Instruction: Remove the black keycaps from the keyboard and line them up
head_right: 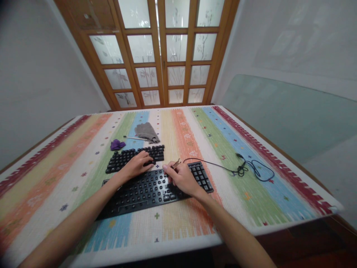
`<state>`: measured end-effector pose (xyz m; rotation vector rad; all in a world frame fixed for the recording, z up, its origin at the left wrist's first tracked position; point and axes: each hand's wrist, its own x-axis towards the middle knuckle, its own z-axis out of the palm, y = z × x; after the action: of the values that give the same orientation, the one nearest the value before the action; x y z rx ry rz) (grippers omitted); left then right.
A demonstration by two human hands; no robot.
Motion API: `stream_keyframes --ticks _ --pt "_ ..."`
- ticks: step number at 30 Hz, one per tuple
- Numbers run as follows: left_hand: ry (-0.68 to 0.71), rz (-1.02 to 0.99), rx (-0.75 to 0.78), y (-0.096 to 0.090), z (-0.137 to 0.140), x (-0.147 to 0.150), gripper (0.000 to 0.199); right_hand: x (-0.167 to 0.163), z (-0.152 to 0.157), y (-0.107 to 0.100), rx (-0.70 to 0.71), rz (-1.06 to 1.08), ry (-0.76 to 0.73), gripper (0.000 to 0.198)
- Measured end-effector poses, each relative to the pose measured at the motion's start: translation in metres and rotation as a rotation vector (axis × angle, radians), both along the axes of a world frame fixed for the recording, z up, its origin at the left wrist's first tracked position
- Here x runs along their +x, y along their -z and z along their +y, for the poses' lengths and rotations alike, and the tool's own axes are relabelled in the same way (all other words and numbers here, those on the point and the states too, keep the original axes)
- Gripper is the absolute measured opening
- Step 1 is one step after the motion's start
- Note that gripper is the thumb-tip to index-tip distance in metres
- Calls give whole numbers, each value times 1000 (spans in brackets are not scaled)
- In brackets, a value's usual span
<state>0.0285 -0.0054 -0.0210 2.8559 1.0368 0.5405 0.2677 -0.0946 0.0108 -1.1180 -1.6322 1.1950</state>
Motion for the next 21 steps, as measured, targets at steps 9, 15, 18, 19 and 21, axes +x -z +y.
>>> stream_keyframes --ticks 9,15,18,19,21 --pt "42 29 -4 -1 2 6 19 -1 -1 -3 -6 -6 2 44" --pt "65 60 -15 -1 3 8 18 1 -1 -1 -1 -10 -11 43" --pt "64 63 -16 -1 3 7 19 1 -1 -1 1 -12 -18 43" --pt "63 63 -17 -1 3 7 20 2 -1 -1 3 -11 -20 43" --pt "59 60 -16 -1 3 7 20 2 -1 -1 3 -11 -21 43"
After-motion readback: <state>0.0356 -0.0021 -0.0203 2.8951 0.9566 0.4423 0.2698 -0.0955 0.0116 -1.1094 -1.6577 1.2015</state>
